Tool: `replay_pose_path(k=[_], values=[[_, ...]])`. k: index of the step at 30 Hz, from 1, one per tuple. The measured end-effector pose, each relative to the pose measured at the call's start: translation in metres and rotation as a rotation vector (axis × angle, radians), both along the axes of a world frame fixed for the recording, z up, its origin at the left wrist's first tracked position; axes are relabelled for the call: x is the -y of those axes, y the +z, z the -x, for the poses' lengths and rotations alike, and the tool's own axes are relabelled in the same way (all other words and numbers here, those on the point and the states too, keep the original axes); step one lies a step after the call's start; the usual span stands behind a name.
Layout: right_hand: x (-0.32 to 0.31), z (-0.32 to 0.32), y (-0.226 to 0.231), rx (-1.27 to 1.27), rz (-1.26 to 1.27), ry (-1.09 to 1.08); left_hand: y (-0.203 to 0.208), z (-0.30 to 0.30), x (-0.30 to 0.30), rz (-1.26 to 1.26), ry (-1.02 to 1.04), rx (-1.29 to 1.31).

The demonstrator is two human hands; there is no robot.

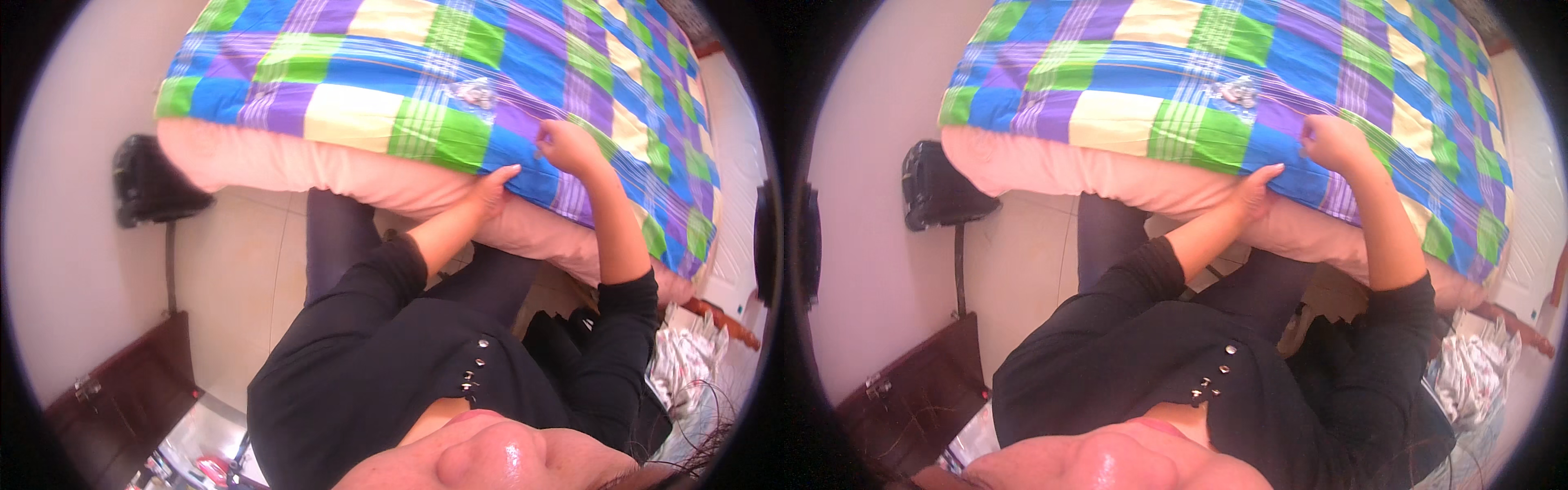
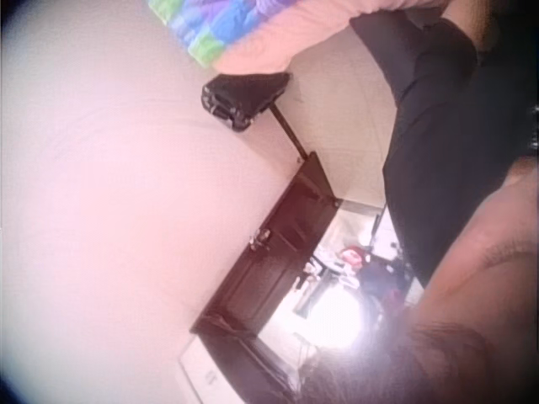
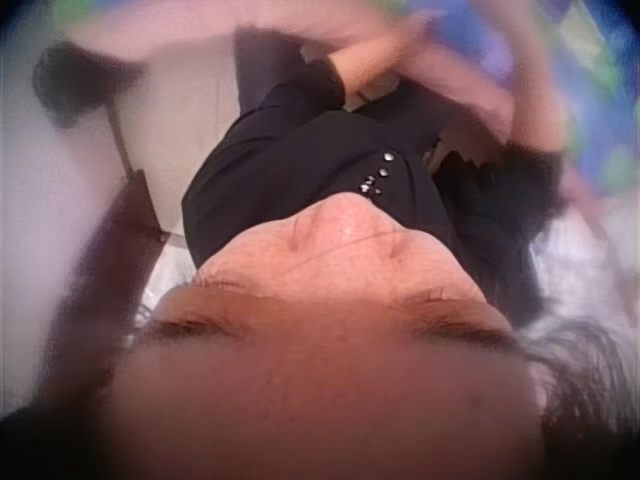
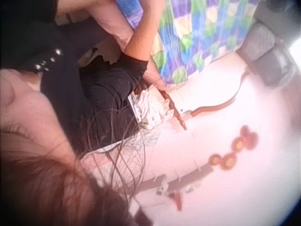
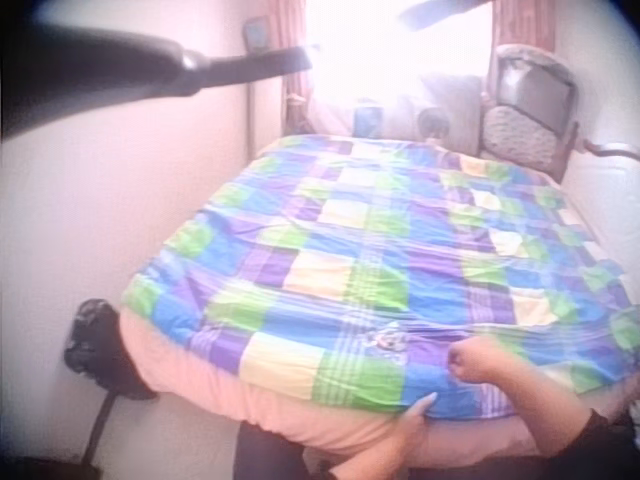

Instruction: The person sits on the floor beside a bed and repeatedly folds the edge of a multicolored checkered bedspread, then inserts small white pins to secure the fold. The person smooths the fabric between pinning actions and continues along the edge of the bed.

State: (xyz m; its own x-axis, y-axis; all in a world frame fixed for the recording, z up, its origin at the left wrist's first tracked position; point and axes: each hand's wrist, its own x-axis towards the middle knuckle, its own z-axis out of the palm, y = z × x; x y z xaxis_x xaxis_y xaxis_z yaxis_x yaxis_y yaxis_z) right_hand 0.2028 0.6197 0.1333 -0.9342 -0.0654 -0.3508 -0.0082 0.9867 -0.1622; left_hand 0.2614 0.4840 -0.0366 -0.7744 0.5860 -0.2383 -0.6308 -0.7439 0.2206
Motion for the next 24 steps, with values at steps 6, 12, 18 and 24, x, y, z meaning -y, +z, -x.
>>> replay_pose_path(k=[6,12,18,24], values=[[-0.008,-0.007,0.008,-0.026,0.140,0.007,0.000,-0.002,-0.004,0.153,0.060,-0.002],[-0.006,-0.008,-0.009,0.031,0.064,0.008,-0.008,-0.004,-0.004,0.171,0.034,-0.010],[0.006,-0.010,-0.016,0.027,0.048,0.030,-0.005,-0.005,-0.001,0.121,0.030,0.002],[0.017,-0.010,-0.023,-0.070,0.000,0.110,0.004,-0.010,-0.001,0.270,0.054,-0.063]])
